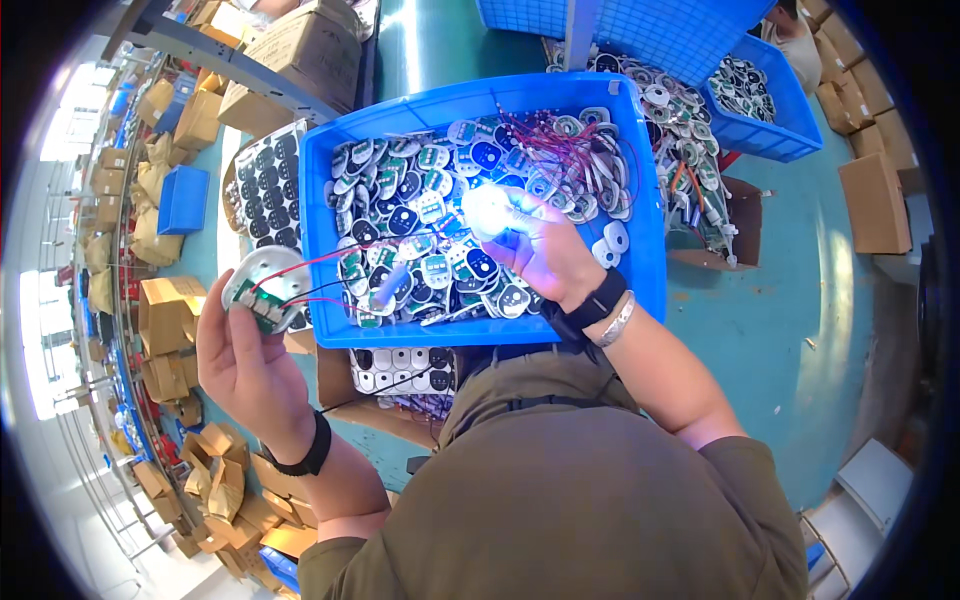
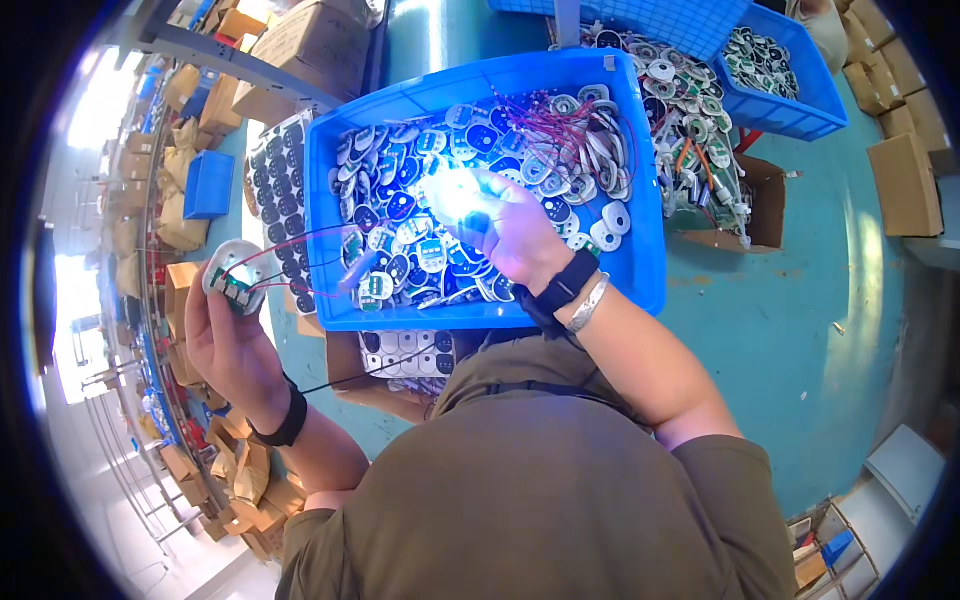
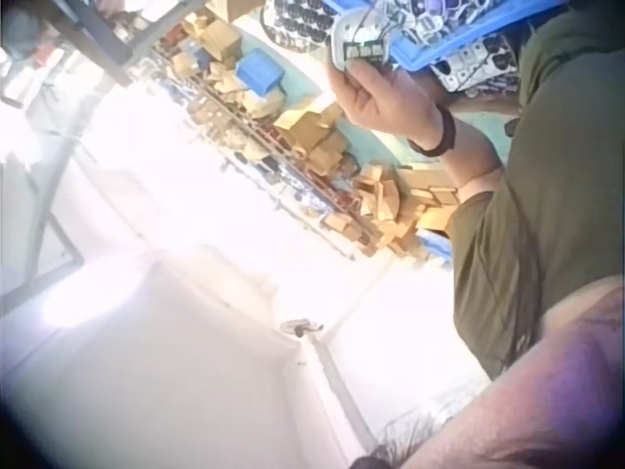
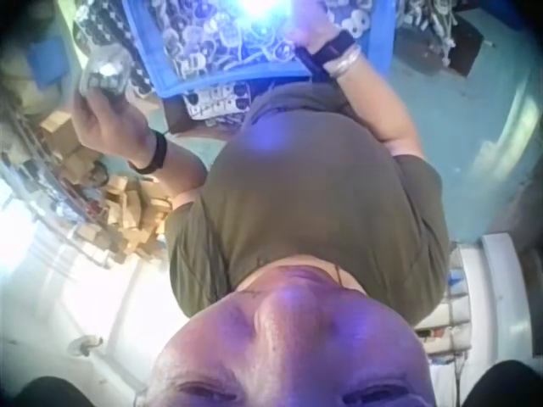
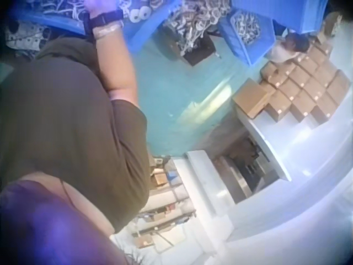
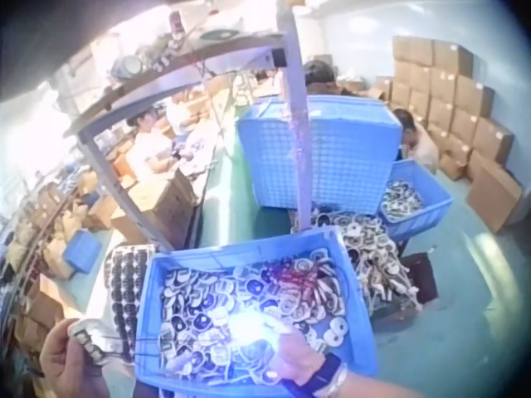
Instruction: Sorting, testing LED lights, and trimming wires on PCB components in a factory setting.
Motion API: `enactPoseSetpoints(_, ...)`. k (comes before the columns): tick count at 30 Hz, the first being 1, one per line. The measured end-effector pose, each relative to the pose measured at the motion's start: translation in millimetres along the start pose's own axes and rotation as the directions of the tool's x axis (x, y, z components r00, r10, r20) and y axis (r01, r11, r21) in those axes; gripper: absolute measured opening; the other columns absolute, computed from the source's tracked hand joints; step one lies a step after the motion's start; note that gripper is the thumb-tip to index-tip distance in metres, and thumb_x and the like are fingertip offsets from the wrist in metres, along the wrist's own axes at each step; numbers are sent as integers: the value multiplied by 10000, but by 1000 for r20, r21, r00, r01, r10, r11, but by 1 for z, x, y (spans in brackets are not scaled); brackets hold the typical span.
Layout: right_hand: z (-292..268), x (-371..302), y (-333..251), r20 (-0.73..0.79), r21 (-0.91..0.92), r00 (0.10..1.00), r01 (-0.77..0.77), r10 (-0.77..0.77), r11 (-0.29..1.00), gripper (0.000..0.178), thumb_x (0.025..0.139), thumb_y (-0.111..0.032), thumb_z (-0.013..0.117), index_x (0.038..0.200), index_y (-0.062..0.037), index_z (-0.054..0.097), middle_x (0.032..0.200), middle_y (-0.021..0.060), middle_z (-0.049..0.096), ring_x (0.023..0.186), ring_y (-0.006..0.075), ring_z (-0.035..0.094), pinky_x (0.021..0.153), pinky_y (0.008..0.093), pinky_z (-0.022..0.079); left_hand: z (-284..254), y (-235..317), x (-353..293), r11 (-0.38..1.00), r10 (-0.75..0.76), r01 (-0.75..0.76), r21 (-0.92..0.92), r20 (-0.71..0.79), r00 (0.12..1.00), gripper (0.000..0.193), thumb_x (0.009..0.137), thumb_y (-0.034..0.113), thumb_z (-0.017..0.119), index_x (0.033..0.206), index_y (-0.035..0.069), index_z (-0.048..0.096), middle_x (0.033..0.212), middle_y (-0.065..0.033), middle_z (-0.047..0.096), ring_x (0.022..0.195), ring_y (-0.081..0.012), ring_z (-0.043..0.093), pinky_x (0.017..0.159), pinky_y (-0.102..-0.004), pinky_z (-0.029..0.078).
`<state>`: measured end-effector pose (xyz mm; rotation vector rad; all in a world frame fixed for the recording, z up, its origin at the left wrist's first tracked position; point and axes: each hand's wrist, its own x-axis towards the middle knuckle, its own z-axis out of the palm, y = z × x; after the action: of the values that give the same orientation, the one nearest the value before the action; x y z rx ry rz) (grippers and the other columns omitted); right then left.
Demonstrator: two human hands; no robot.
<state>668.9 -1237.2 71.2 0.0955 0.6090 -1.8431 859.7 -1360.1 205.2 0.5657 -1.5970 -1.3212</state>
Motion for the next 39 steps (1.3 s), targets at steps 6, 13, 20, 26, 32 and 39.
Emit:
enactPoseSetpoints(6, 6, -10, -15, 452, 107, 877, 126, -161, 986, 372, 875, -128, 401, 1229, -27, 344, 1183, 128, 453, 1065, 234, 479, 859, 354, 433, -19, -18, 6, 998, -45, 47, 30, -62, 997, 268, 854, 33, 435, 1092, -89, 451, 986, -174, 549, 865, -213, 577, 728, -303, 506)
enactPoseSetpoints(13, 14, -17, -31, 200, -702, 980, 135, 12, 699, 376, 874, -140, 404, 1226, -23, 344, 1192, 132, 442, 1071, 230, 473, 893, 376, 412, -17, -30, 11, 992, -95, 102, 77, -98, 991, 266, 857, 48, 442, 1090, -78, 466, 986, -136, 556, 847, -164, 574, 697, -264, 489)
enactPoseSetpoints(20, 10, -4, -26, 377, -229, 916, 235, -136, 945, 417, 900, -201, 348, 1275, -34, 275, 1260, 141, 370, 1130, 250, 415, 941, 396, 361, -10, -31, 19, 974, -127, 140, -176, 82, 988, 274, 872, 73, 418, 1101, -72, 452, 1051, -179, 525, 904, -222, 565, 758, -320, 500)
enactPoseSetpoints(26, 8, 4, -25, 307, -222, 946, 182, -108, 958, 421, 911, -240, 294, 1274, -28, 273, 1273, 149, 353, 1146, 259, 394, 954, 403, 342, -8, -37, 26, 967, -142, 161, -197, 105, 984, 281, 872, 74, 418, 1111, -71, 442, 1058, -182, 520, 909, -223, 564, 756, -313, 500)
enactPoseSetpoints(32, -5, 16, -24, 321, 152, 944, 22, -71, 988, 417, 814, 17, 450, 1212, 1, 329, 1137, 157, 464, 1008, 250, 512, 806, 327, 466, -7, -46, 35, 934, -176, 208, -290, 133, 975, 296, 864, 44, 406, 1126, -95, 407, 1049, -204, 522, 920, -256, 564, 746, -358, 510)
enactPoseSetpoints(39, -19, 33, -8, -35, -31, 998, -48, 47, 998, 340, 901, -215, 367, 1178, -18, 358, 1162, 150, 443, 1065, 297, 457, 905, 423, 385, 0, -46, 40, 917, -201, 240, -317, 153, 968, 293, 866, 43, 399, 1124, -94, 408, 1047, -202, 523, 912, -248, 566, 746, -356, 508)
